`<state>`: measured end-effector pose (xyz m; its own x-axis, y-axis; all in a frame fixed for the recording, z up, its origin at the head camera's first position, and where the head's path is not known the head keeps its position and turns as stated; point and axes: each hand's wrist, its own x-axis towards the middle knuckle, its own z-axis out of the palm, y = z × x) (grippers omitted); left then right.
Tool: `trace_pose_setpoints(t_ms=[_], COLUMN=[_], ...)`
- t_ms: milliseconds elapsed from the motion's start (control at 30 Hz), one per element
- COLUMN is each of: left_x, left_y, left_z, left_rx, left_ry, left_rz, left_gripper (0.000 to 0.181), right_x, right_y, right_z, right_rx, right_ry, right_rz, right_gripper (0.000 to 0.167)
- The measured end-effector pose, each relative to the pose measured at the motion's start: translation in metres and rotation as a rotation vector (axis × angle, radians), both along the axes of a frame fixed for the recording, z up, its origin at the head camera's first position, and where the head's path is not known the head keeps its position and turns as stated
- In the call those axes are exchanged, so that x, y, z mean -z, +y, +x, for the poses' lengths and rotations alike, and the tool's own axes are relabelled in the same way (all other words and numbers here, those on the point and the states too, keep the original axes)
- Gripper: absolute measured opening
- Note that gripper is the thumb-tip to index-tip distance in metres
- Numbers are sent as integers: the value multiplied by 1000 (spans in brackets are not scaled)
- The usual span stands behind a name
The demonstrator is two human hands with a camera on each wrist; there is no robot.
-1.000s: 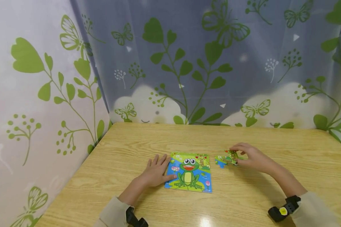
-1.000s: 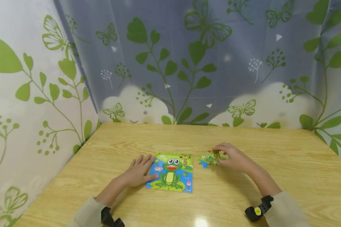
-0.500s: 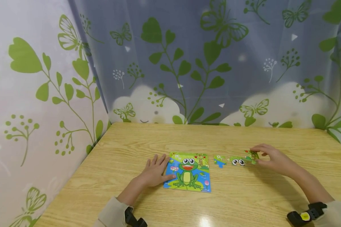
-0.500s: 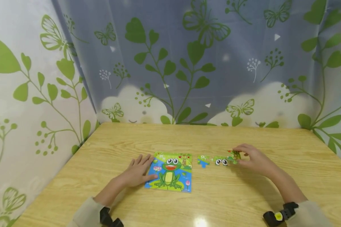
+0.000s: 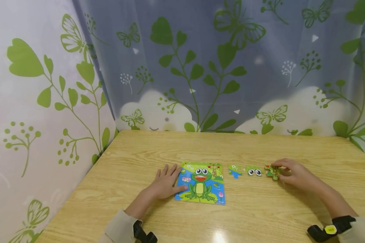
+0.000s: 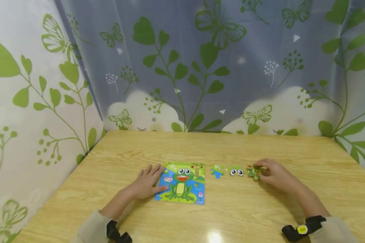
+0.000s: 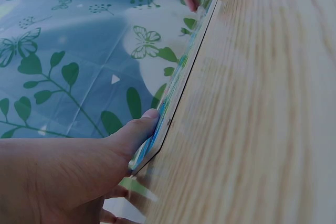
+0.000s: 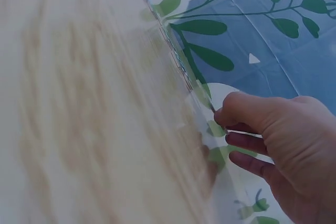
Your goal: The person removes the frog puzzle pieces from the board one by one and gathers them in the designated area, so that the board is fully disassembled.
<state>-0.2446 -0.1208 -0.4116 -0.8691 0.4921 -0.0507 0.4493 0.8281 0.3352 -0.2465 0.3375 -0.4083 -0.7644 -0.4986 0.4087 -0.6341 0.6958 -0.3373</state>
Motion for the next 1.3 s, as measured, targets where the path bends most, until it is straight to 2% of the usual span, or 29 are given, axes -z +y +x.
trace_pose_setpoints(t_ms=[367, 533, 633, 833, 1000, 1167, 1300], left_x=[2, 0, 0, 2, 1, -2, -4], left_y=[-1, -3, -2, 0, 0, -1, -3], left_z=[-1, 1, 1, -1, -1, -1, -1], left_rx=[9, 19, 13, 4, -2, 2, 23], left_ry=[0, 1, -1, -4, -4, -4, -21], left_rz=[12, 44, 41, 6, 0, 1, 32], left_gripper=[83, 88, 87, 80, 81, 80, 82], right_x=[5, 3, 4, 3, -6, -18, -26], right_y=[1, -1, -1, 0, -6, -25, -46], right_z=[0, 0, 0, 2, 4, 5, 7], right_rx=[55, 64, 73, 55, 50, 29, 7], right_ry=[-105, -187, -209, -207, -167, -95, -103], right_rz=[5, -30, -44, -61, -66, -45, -49], right_gripper=[35, 35, 35, 36, 34, 33, 34])
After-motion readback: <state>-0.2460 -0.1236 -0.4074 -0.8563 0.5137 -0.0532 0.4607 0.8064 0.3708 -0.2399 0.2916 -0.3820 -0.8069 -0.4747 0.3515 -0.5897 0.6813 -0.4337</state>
